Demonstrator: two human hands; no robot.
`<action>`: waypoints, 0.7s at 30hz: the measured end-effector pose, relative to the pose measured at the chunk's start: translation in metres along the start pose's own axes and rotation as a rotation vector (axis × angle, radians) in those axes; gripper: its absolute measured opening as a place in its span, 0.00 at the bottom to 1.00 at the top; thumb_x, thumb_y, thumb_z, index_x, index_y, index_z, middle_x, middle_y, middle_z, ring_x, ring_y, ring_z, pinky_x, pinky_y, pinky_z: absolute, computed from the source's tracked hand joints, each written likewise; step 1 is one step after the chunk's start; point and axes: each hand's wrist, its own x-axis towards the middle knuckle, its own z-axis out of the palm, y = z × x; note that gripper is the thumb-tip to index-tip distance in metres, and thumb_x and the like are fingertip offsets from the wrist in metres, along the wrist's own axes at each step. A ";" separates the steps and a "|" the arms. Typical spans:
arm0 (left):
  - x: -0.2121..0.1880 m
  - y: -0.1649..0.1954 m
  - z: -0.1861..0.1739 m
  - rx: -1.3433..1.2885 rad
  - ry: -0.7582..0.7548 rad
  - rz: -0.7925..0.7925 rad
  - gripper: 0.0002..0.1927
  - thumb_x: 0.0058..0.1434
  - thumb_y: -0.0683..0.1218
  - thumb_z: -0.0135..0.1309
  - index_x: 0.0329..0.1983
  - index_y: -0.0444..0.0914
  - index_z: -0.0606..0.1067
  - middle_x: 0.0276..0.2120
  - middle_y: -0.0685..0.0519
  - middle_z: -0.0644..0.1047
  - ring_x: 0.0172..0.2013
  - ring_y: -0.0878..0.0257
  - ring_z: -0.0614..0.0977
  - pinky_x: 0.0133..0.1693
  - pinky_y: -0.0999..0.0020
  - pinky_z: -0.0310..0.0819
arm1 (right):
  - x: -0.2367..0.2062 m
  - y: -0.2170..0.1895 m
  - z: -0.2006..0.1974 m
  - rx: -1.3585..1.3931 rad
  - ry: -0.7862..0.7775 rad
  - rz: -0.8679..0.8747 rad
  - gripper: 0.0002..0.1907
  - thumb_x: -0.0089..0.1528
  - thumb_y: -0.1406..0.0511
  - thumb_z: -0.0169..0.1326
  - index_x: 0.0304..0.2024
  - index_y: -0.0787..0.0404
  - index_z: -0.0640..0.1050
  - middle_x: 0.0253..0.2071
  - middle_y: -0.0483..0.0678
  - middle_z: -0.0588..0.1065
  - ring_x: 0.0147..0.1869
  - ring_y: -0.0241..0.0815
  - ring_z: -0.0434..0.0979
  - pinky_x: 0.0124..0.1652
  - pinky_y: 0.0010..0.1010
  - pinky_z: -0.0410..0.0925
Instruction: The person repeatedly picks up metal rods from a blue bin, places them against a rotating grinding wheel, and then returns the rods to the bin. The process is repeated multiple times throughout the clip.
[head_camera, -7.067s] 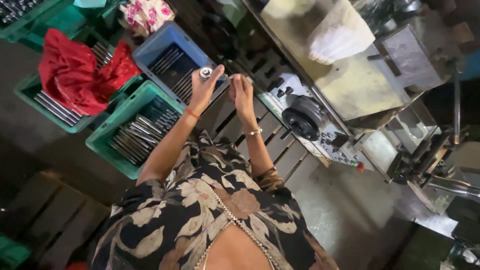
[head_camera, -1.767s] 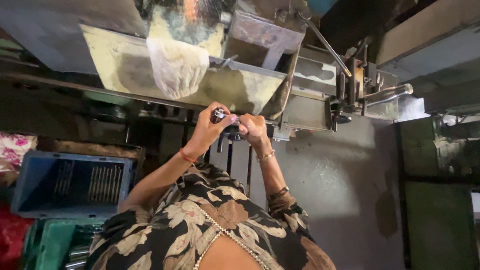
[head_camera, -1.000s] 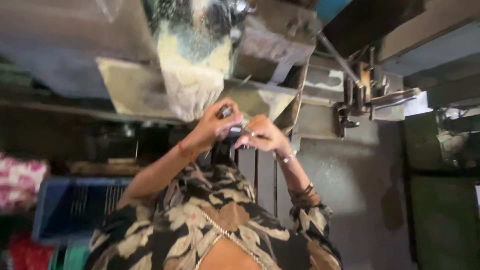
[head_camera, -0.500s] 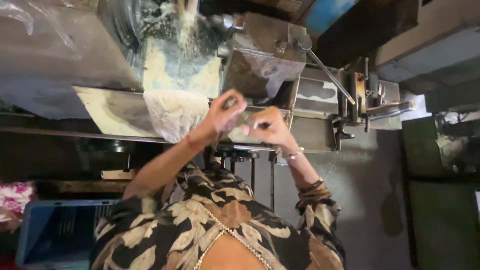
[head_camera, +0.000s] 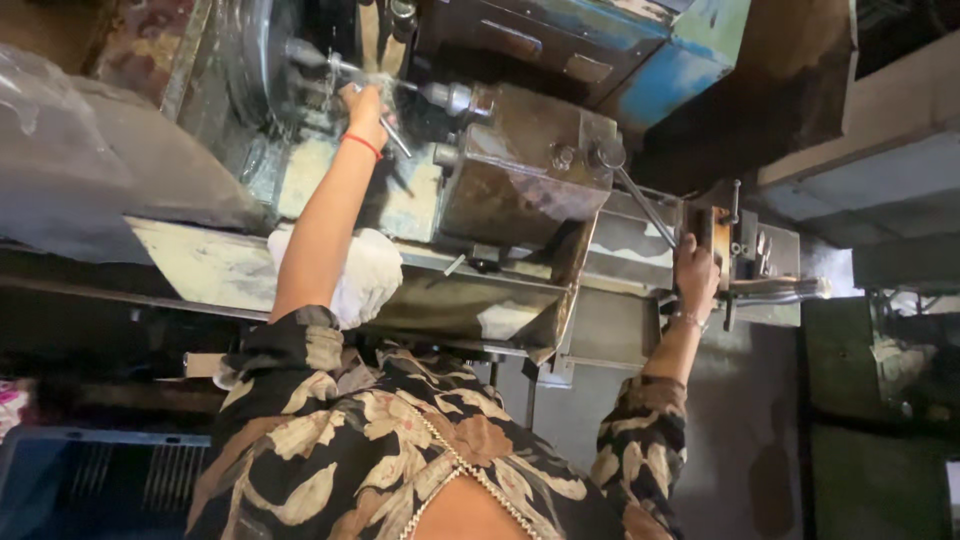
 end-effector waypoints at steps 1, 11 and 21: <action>0.001 0.002 -0.003 -0.009 -0.064 -0.023 0.17 0.61 0.41 0.53 0.49 0.51 0.65 0.32 0.55 0.73 0.25 0.60 0.74 0.24 0.59 0.69 | -0.001 0.000 0.004 0.006 0.004 0.037 0.32 0.70 0.45 0.43 0.41 0.67 0.82 0.36 0.71 0.76 0.42 0.77 0.75 0.43 0.62 0.67; 0.015 0.005 -0.019 -0.158 -0.258 -0.148 0.13 0.70 0.43 0.50 0.55 0.50 0.66 0.38 0.53 0.75 0.34 0.55 0.81 0.36 0.54 0.79 | -0.026 0.007 0.032 -0.130 0.251 0.100 0.34 0.73 0.47 0.44 0.29 0.66 0.83 0.29 0.68 0.77 0.35 0.72 0.79 0.39 0.61 0.71; 0.027 -0.013 -0.003 0.017 -0.231 -0.156 0.12 0.70 0.57 0.50 0.52 0.51 0.67 0.42 0.56 0.79 0.36 0.57 0.77 0.39 0.46 0.75 | 0.009 0.020 0.036 -0.081 0.364 0.000 0.27 0.71 0.52 0.45 0.30 0.62 0.84 0.26 0.64 0.76 0.31 0.70 0.77 0.33 0.58 0.69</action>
